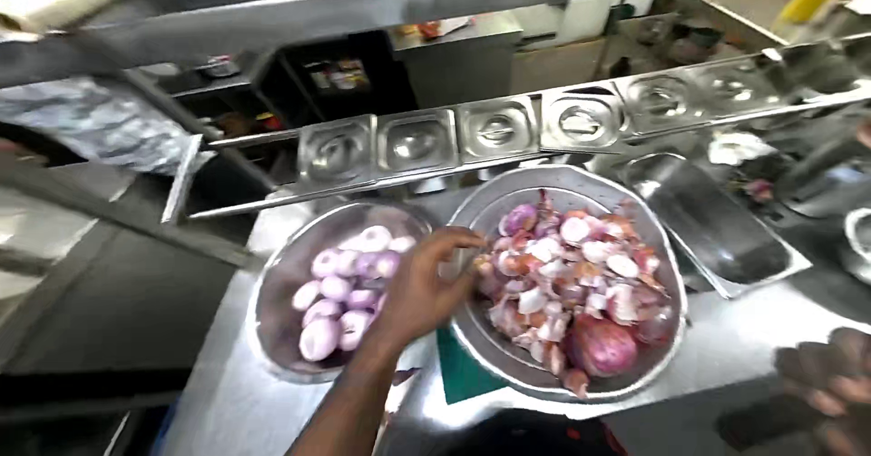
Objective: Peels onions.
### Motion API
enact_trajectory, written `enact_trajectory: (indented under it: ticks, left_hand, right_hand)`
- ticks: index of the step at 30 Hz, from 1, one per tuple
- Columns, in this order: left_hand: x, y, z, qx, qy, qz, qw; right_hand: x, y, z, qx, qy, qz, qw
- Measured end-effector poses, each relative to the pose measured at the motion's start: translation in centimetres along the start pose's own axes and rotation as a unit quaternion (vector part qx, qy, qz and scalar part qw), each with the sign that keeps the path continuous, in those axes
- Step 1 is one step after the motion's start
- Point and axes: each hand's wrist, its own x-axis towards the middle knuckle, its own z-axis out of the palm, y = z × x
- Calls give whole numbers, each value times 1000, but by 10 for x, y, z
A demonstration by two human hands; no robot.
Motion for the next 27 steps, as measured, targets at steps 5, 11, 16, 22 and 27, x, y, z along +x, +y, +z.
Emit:
enact_trajectory:
  ticks: [5, 11, 16, 22, 27]
  left_hand:
    - [33, 55, 113, 108, -357, 296, 880]
    - [48, 36, 104, 146, -360, 341, 856]
    - [62, 27, 24, 282, -422, 160, 847]
    - [52, 73, 20, 367, -284, 126, 877]
    - [48, 68, 105, 354, -372, 145, 846]
  right_hand:
    - [-31, 35, 43, 116, 122, 28, 985]
    - [-79, 64, 46, 170, 126, 78, 974]
    - [-97, 63, 36, 152, 167, 87, 970]
    - [-96, 63, 33, 134, 165, 73, 974]
    - [-94, 64, 45, 124, 181, 88, 972]
